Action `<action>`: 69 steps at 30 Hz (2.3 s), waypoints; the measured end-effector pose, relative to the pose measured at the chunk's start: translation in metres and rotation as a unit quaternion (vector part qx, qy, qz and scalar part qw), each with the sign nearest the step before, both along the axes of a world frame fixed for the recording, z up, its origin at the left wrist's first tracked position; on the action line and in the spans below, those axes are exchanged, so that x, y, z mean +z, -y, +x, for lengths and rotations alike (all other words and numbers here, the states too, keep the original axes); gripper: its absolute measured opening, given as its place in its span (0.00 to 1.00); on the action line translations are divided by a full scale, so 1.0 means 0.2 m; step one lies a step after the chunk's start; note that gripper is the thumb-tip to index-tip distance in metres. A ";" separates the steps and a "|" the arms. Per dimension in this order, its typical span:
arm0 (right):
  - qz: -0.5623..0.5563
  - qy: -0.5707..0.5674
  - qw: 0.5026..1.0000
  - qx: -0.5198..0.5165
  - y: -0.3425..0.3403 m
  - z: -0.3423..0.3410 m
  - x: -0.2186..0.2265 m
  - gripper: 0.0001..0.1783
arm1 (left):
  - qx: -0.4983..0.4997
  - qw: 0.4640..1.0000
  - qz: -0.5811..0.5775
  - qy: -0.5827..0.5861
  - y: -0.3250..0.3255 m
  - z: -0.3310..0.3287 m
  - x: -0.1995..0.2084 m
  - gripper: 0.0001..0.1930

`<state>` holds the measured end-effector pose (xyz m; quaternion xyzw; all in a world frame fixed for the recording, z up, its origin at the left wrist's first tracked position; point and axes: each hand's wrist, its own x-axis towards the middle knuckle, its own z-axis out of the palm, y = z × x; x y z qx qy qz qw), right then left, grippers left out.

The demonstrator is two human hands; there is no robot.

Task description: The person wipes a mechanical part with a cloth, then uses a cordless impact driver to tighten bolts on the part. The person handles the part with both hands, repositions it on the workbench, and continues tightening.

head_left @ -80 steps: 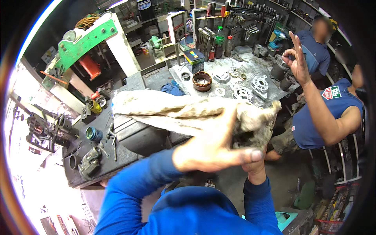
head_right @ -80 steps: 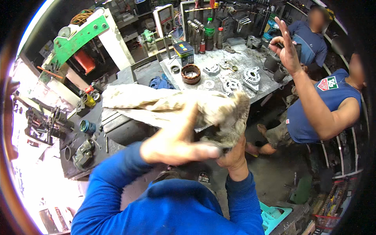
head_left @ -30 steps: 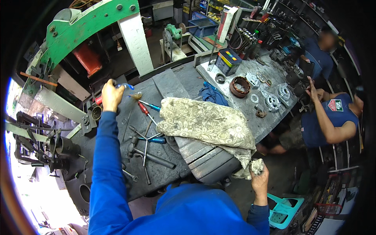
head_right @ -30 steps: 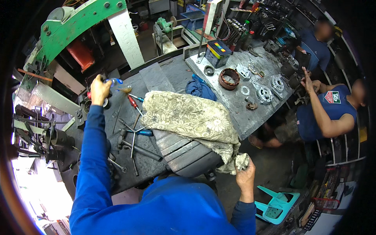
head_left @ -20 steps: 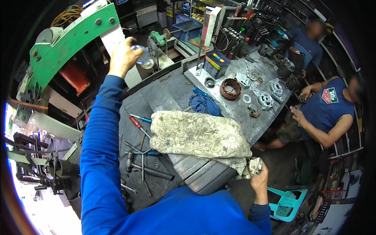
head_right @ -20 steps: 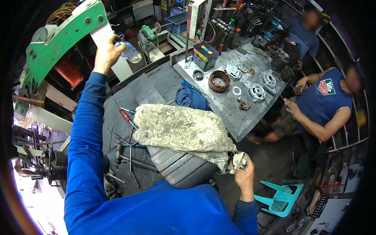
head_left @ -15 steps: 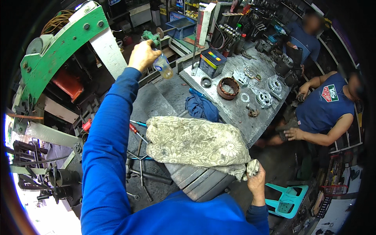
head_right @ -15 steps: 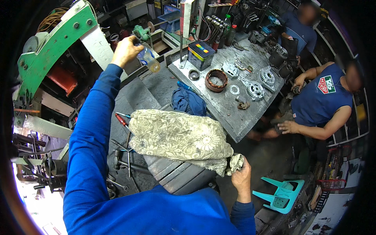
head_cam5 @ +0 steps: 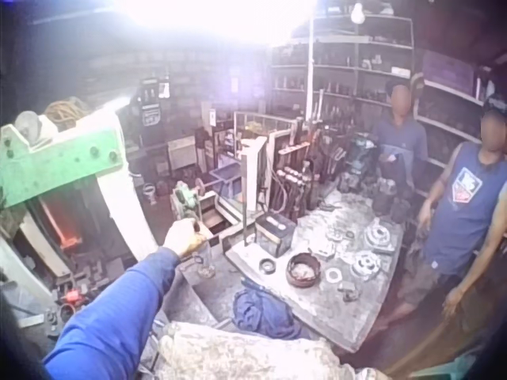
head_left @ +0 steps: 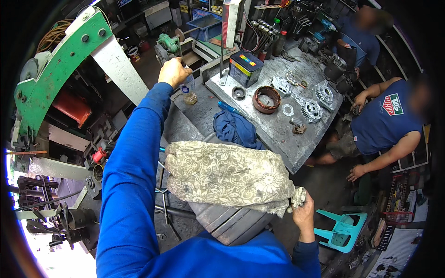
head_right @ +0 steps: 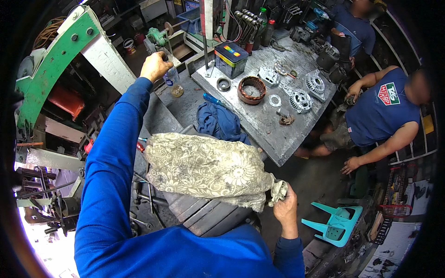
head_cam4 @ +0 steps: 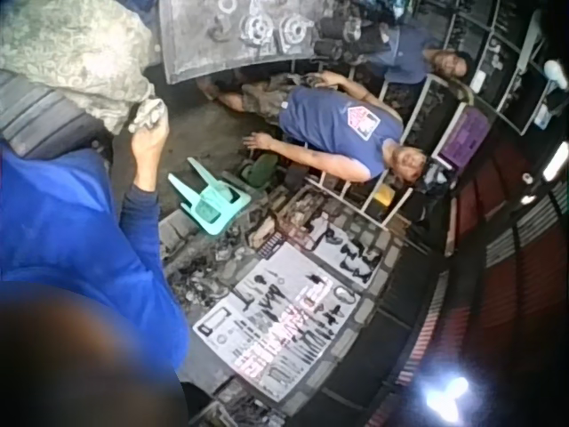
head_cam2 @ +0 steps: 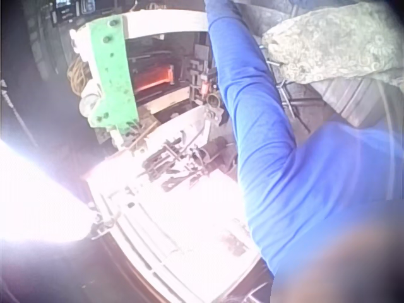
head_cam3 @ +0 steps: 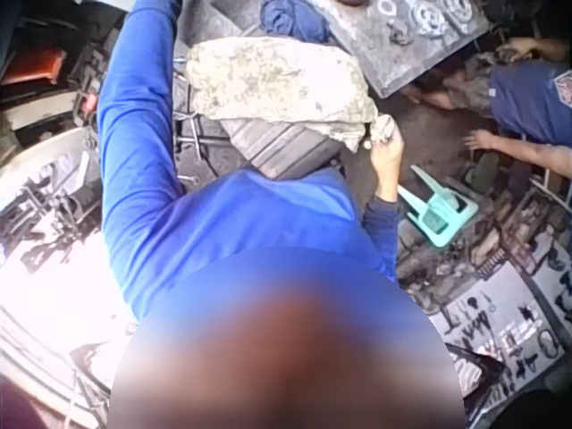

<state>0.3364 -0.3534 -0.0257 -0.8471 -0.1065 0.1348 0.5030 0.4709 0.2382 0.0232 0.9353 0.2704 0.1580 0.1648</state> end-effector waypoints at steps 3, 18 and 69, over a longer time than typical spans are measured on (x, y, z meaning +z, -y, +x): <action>0.011 -0.024 1.000 -0.014 0.00 -0.01 -0.01 0.14 | -0.006 1.000 0.001 -0.012 0.01 -0.02 0.01 0.25; 0.018 -0.046 0.999 -0.015 0.00 0.00 -0.02 0.13 | -0.043 0.997 0.025 -0.053 0.07 -0.06 0.00 0.22; 0.037 0.484 0.863 0.138 -0.52 0.09 0.57 0.41 | -0.258 0.532 -0.802 0.084 1.59 -0.69 0.13 0.18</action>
